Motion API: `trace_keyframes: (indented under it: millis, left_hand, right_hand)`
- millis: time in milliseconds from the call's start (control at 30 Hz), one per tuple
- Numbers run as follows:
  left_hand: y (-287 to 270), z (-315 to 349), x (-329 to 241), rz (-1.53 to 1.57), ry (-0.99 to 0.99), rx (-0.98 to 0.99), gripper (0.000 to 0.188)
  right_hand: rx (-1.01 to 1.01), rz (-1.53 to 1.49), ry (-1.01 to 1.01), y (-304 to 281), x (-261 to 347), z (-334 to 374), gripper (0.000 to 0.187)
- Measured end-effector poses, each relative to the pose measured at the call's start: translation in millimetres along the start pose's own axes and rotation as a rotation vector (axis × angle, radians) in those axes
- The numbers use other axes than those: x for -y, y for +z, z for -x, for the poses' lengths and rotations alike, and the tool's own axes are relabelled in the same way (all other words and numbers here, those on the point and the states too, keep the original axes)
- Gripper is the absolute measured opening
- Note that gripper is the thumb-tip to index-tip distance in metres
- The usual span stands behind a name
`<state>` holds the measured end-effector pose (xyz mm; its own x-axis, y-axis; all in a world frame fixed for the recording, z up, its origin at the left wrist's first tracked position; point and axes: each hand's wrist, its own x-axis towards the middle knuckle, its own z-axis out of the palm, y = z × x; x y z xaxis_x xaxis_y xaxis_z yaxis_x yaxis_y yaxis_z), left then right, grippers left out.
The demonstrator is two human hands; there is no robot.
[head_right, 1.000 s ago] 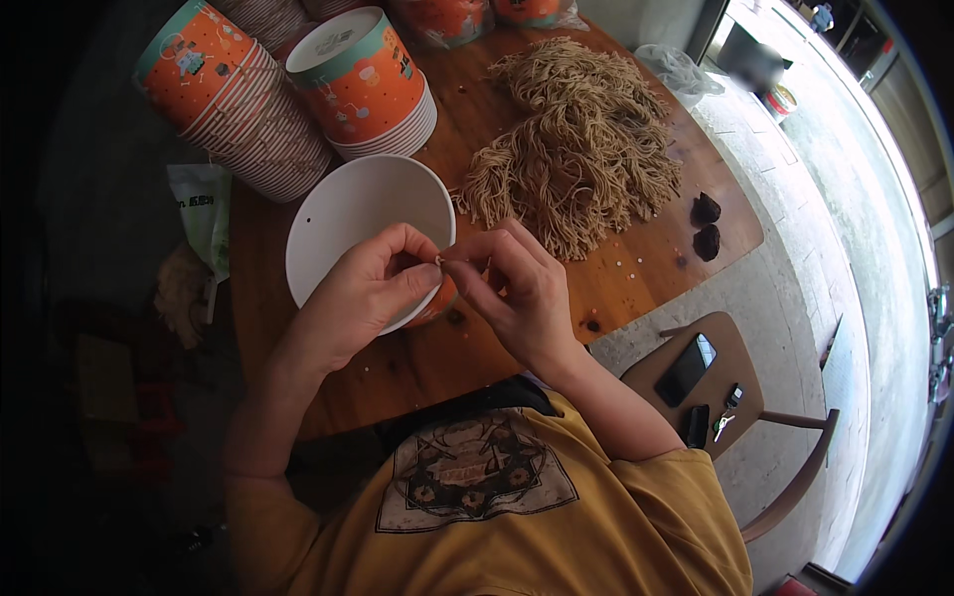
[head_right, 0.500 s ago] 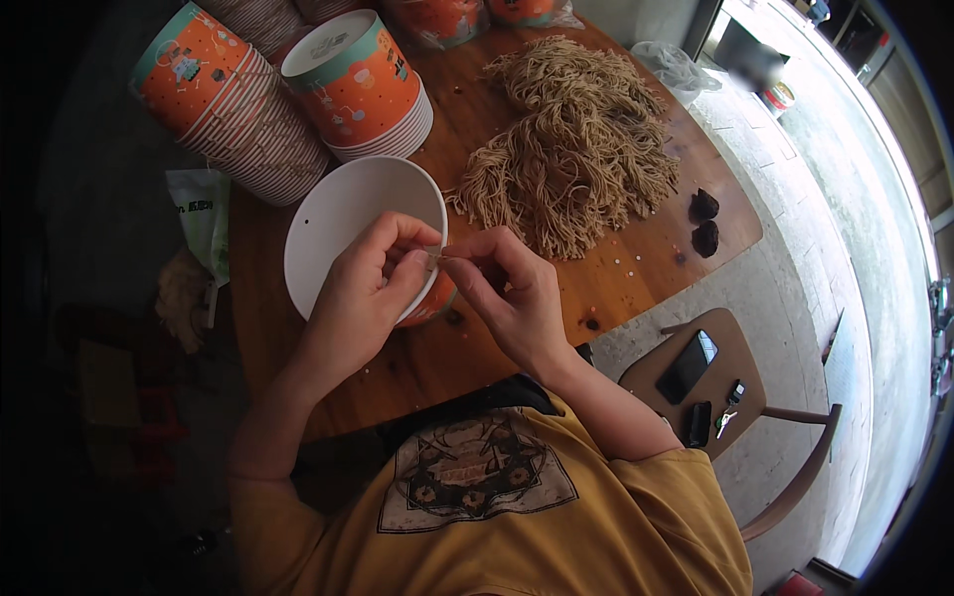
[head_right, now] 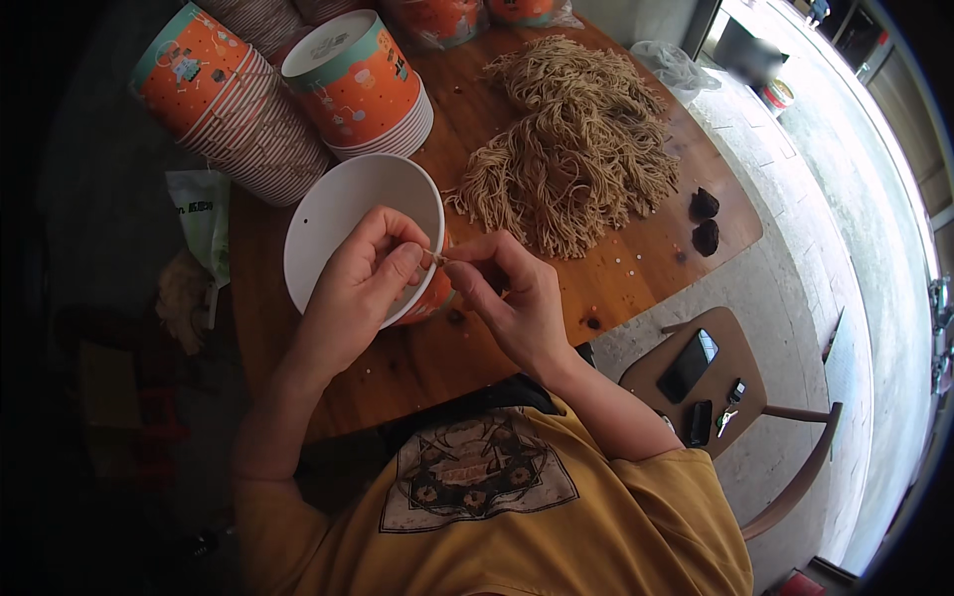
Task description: Threading and tying fiber strands through holes in paper bowls for assembly.
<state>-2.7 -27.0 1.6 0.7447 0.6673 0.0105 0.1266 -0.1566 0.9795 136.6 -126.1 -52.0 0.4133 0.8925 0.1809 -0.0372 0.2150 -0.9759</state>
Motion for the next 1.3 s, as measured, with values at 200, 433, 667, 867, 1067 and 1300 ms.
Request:
trace_keyframes:
  millis: [200,433,667,867,1067,1300]
  left_hand:
    - [2,3,-9,-0.425,0.200,-0.037,0.009]
    - [0,1,-8,-0.353,0.231,-0.074,0.009]
    - [-2,2,-5,-0.039,-0.019,-0.029,0.009]
    - [-4,0,-6,-0.113,0.000,-0.050,0.011]
    - [-5,-1,-3,-0.098,-0.011,-0.037,0.011]
    - [-5,-3,0,-0.055,0.000,-0.037,0.011]
  right_hand:
    - [0.002,-0.015,0.007,2,1,-2,0.010]
    - [0.021,-0.030,0.037,1,2,-1,0.010]
    - [0.033,-0.011,0.022,1,3,1,0.010]
    - [-0.008,0.018,0.048,1,4,3,0.006]
    - [-0.007,0.028,0.009,0,-1,2,0.006]
    - [0.021,0.147,-0.040,-3,-4,2,0.020]
